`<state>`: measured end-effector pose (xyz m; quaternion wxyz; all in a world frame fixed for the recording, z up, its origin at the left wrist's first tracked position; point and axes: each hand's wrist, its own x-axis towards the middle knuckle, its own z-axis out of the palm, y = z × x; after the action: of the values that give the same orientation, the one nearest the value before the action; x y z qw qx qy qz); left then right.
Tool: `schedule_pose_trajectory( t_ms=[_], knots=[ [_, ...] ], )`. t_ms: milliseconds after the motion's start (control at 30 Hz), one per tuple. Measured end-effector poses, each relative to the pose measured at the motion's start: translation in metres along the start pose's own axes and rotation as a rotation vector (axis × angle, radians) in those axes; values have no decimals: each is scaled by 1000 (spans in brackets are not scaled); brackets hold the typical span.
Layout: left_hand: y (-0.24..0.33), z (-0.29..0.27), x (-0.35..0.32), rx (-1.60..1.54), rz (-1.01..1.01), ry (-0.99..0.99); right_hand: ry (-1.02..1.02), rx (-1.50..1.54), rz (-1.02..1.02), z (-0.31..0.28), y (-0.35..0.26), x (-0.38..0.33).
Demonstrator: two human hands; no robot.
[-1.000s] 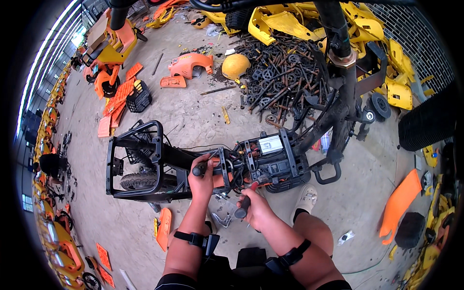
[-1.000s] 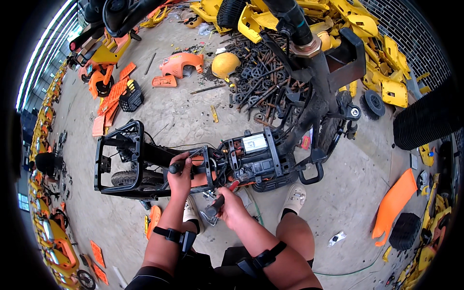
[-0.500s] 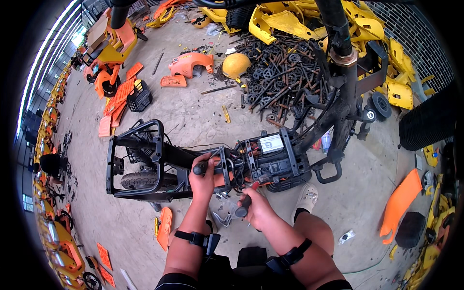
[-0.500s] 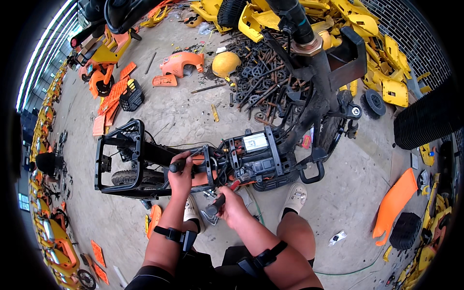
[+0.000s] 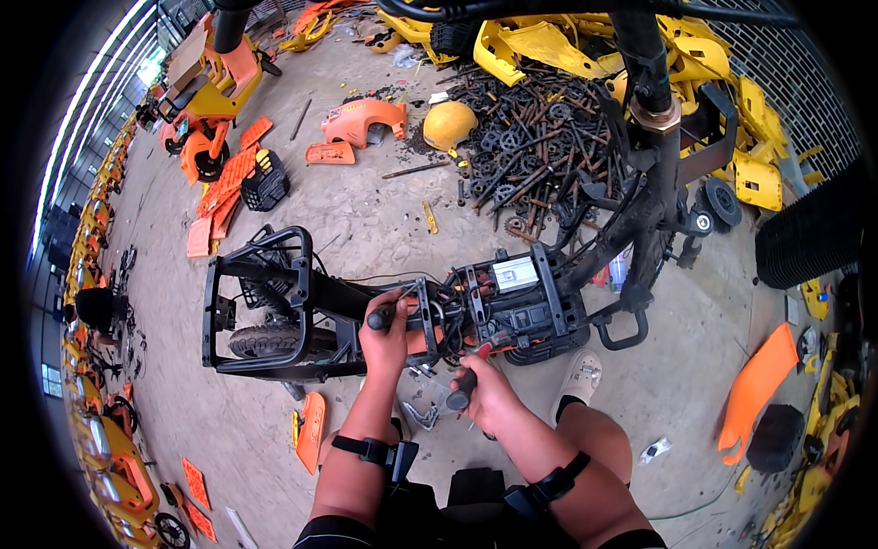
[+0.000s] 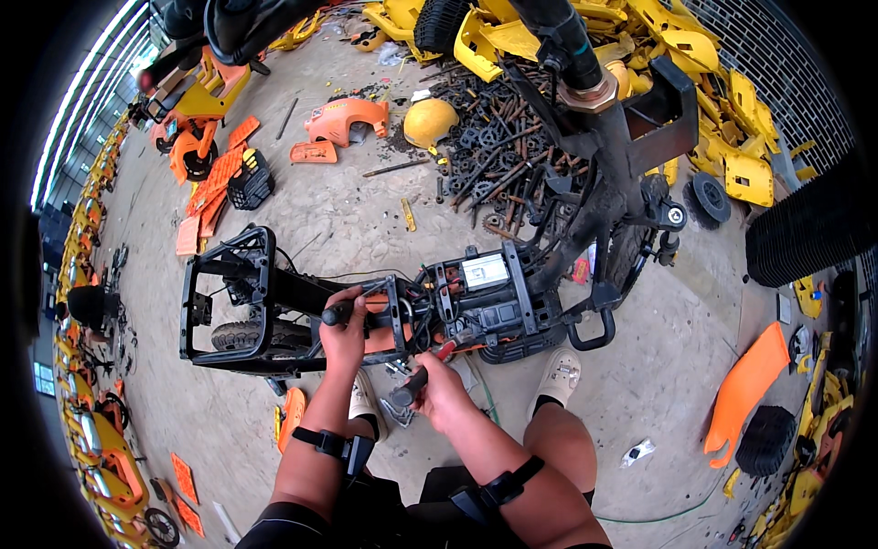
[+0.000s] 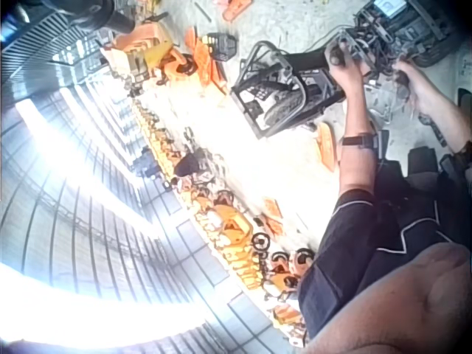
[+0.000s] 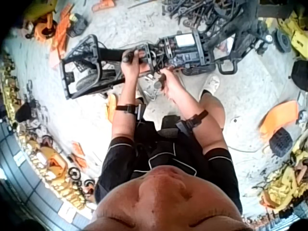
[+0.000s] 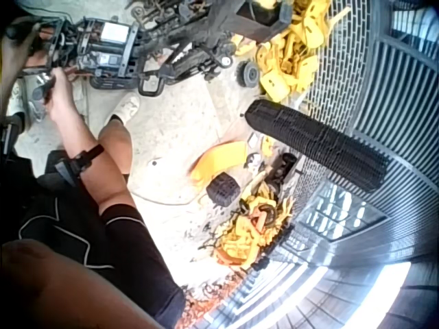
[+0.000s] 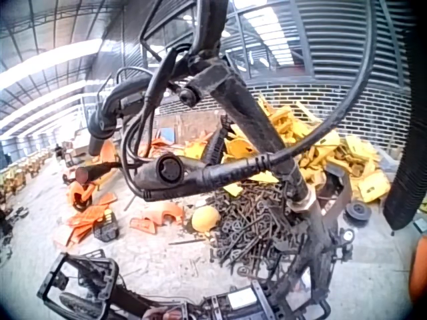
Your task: The person uses a hammer and a pair of pliers to strike and pull at components on a motorcycle frame on the floor, handling wires and metal parts.
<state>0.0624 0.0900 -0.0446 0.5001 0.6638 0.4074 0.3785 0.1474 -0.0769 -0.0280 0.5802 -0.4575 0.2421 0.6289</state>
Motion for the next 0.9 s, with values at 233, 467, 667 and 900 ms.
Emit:
schedule_pose_trajectory(
  t_ms=[233, 467, 667, 900],
  knots=[
    [-4, -1, 3, 6, 33, 11, 13, -24, -35, 4, 1, 1],
    [-7, -3, 5, 28, 58, 15, -26, 5, 15, 0, -1, 4],
    [-7, -3, 5, -11, 25, 11, -22, 5, 9, 1, 0, 2],
    [2, -2, 3, -27, -11, 1, -25, 14, 10, 1, 0, 3]
  ],
)
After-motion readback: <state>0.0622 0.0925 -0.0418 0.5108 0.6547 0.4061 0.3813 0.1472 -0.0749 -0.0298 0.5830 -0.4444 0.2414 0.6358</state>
